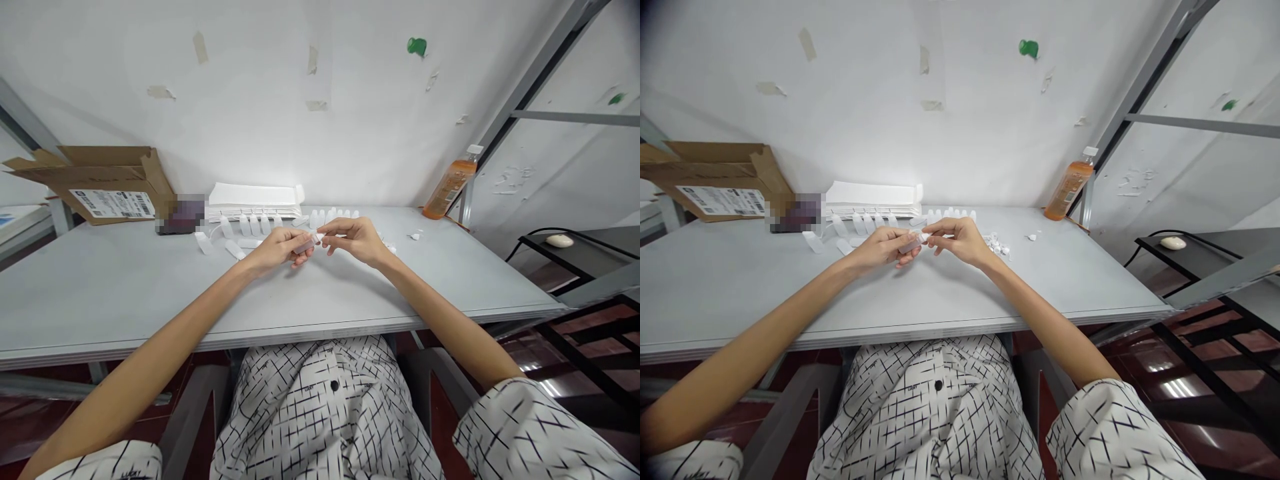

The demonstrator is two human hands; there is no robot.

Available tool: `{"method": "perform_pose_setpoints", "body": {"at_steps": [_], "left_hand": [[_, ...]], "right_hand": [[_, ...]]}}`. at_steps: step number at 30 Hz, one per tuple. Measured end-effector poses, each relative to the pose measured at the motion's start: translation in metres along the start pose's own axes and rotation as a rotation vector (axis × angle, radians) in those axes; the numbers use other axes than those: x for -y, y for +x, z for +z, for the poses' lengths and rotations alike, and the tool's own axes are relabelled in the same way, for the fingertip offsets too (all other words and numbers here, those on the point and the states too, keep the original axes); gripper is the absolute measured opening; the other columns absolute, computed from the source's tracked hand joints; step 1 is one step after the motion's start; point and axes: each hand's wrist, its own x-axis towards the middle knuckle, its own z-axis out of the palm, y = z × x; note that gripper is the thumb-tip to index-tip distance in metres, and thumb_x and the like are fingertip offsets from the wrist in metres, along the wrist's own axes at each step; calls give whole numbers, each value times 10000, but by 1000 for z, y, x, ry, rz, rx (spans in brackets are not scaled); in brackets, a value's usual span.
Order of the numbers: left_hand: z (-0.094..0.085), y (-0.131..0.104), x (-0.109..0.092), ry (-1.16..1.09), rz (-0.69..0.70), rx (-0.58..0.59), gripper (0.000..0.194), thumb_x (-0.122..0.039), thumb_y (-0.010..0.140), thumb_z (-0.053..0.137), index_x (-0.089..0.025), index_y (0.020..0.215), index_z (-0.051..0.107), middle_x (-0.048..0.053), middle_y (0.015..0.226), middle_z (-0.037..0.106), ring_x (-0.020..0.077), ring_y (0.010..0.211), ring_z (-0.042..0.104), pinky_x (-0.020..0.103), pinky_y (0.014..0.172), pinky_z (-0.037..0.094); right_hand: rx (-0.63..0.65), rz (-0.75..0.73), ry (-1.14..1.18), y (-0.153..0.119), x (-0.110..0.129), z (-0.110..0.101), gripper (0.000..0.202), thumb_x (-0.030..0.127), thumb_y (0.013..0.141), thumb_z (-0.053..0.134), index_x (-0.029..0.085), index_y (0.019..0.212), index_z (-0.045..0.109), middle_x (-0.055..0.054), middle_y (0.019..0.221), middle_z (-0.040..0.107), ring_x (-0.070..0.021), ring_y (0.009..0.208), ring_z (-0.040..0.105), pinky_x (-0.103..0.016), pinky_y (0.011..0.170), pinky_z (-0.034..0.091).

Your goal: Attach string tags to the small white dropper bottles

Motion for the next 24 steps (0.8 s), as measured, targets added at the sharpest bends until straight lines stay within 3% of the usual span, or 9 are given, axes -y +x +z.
{"method": "perform_pose_setpoints", "body": {"at_steps": [10,16,24], "left_hand": [[1,0,1,169,88,-56,420,-521,858,659,-130,712,621,24,647,541,78,528,479,223,475,423],[4,0,0,395,194,-117,367,-489,878,612,-134,845,695,34,713,612,82,555,500,234,539,439],[3,0,7,512,232,-129,288,-404,894,591,-150,892,727,34,761,652,122,669,600,262,666,490]], "right_hand": [[-32,41,-149,-2,2,1,327,466,806,749,151,892,772,-50,810,715,-138,622,665,-327,668,584],[-17,116,-196,-2,3,2,380,514,844,692,142,887,754,-33,664,690,-166,622,680,-296,617,531],[11,163,-300,-2,2,9,505,652,896,552,170,751,589,-16,602,645,-152,538,656,-284,610,508]]}}
